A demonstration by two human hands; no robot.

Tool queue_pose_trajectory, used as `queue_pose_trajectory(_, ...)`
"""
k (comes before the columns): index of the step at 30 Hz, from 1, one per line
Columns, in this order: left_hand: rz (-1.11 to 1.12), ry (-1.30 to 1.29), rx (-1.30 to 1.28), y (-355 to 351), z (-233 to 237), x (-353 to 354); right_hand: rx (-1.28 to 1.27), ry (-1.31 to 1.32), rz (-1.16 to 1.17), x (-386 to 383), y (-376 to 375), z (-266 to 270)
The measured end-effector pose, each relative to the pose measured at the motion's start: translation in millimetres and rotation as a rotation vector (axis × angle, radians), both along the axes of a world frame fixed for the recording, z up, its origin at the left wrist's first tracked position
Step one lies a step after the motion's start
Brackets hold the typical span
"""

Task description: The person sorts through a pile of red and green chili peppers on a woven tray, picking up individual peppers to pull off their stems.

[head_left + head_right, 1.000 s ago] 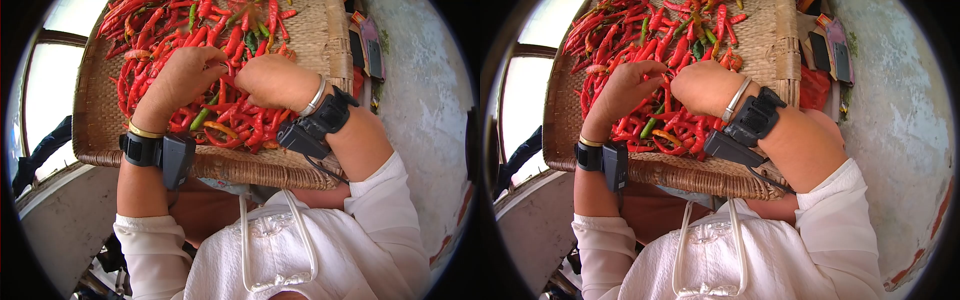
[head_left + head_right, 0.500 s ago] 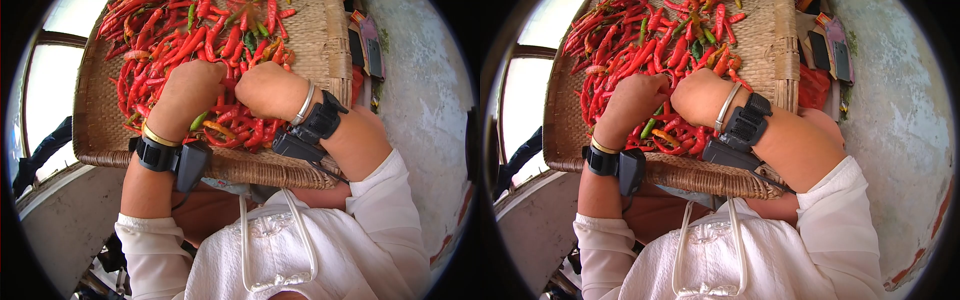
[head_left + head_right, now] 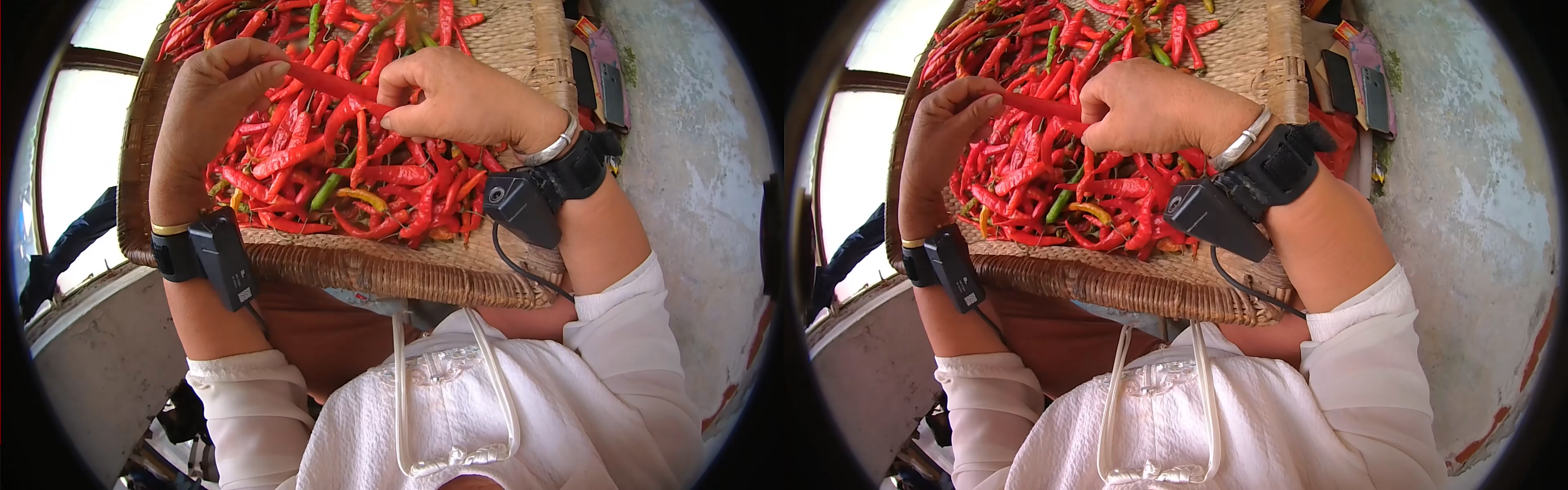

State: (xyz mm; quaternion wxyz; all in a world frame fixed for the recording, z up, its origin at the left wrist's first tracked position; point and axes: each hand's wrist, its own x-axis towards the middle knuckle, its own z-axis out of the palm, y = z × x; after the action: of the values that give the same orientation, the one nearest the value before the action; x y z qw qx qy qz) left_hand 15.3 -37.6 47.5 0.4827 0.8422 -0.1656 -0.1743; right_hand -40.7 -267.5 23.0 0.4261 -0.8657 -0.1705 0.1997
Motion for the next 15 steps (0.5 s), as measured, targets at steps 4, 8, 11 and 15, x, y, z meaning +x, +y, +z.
queue_pose_trajectory(4,0.095,-0.062,-0.240,5,0,8,-0.030,0.231,0.006,0,2,1)
queue_pose_trajectory(8,-0.048,-0.007,-0.128,-8,-4,5,-0.163,-0.029,0.160,2,0,-9)
queue_pose_trajectory(11,-0.288,-0.008,0.061,-32,-22,-12,-0.167,-0.004,0.138,3,-1,-5)
queue_pose_trajectory(15,-0.306,0.159,0.076,-39,-22,-18,0.014,0.190,-0.082,2,-2,7)
